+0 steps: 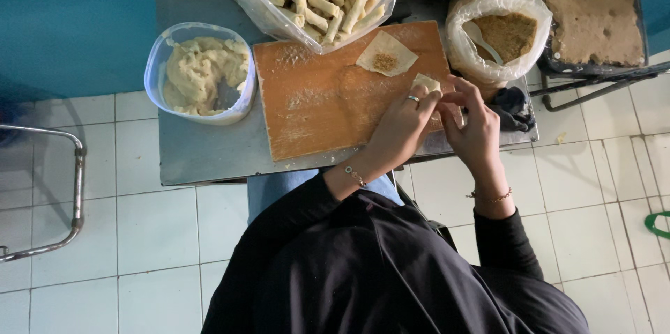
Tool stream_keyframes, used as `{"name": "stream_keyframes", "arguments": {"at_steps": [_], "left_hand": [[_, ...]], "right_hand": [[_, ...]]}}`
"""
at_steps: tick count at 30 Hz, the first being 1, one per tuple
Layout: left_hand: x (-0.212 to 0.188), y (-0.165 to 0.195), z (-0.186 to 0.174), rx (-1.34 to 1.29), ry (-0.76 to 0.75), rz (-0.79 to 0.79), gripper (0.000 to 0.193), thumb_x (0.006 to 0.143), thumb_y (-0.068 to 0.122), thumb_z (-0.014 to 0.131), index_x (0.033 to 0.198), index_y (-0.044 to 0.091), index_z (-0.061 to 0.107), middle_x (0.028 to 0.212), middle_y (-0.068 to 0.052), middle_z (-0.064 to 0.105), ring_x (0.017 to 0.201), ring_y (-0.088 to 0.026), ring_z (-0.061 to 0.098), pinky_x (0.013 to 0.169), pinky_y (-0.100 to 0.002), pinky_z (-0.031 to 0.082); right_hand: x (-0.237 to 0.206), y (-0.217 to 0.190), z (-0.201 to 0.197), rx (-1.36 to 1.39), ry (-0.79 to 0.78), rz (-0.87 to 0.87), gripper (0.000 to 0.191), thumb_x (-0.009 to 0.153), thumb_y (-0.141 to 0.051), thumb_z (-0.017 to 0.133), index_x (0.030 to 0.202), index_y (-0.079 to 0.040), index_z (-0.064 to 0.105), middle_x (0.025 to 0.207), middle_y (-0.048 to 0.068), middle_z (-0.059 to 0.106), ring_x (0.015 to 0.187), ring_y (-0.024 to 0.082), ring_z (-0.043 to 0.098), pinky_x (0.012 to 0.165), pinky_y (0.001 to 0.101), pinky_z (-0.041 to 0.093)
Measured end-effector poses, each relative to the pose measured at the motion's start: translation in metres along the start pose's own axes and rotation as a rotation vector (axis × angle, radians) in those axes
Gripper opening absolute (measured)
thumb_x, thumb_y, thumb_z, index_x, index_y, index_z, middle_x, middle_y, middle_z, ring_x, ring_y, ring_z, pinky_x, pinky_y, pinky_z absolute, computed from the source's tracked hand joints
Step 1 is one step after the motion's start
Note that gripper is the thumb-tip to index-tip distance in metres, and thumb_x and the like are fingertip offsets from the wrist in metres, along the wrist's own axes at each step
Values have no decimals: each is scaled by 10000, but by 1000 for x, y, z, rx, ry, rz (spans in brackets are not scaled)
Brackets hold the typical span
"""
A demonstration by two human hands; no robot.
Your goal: The person cuts thin dough sheets into triangles on a wooden board, spoons brown filling onto each triangle, folds the dough over the filling, and places the folded pastries into a plastic bag. They then take a thick round of dough, cut it into triangular pieces with a knife, and handle the cut pieces.
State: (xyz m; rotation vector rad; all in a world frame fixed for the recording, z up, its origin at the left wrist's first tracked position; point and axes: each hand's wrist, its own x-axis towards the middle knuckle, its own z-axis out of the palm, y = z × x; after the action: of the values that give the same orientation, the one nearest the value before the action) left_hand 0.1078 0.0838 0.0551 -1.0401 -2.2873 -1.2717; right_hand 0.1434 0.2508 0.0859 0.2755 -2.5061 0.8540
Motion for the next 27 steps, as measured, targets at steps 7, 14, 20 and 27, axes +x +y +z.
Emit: {"name": "stream_keyframes", "arguments": {"at_steps": [7,14,20,27], "left_hand": [[1,-16,7,152,-107,-8,312,839,-47,649,1148,-83,636,1280,-289,600,1061,-393,663,907,-434,552],[5,-22,12,88,-64,-15,132,799,-70,640,923,-45,676,1311,-314,605,1052,-407,669,935,-442,553],[12,-19,10,-44,-21,-130,202,821,59,719,985,-55,696,1224,-365,585,926,-463,659,812,-483,543],[20,-15,4,50,-6,-178,79,913,62,664,909,-16,651,1069,-246,608,915,-425,664,823,-497,537]], "right_hand": [[10,6,-19,74,-218,33,458,999,-80,721,1422,-59,546,1159,36,766,1027,208,755,825,322,581],[28,31,-27,112,-340,-86,647,818,-109,824,1418,-56,586,1090,54,770,1043,216,746,916,317,568],[30,38,-18,109,-260,-131,257,927,-59,778,1179,-56,727,1101,59,775,1045,194,760,898,306,589],[43,28,-14,8,-291,-110,152,881,-73,810,1023,-73,755,1034,66,733,891,230,735,771,334,584]]}}
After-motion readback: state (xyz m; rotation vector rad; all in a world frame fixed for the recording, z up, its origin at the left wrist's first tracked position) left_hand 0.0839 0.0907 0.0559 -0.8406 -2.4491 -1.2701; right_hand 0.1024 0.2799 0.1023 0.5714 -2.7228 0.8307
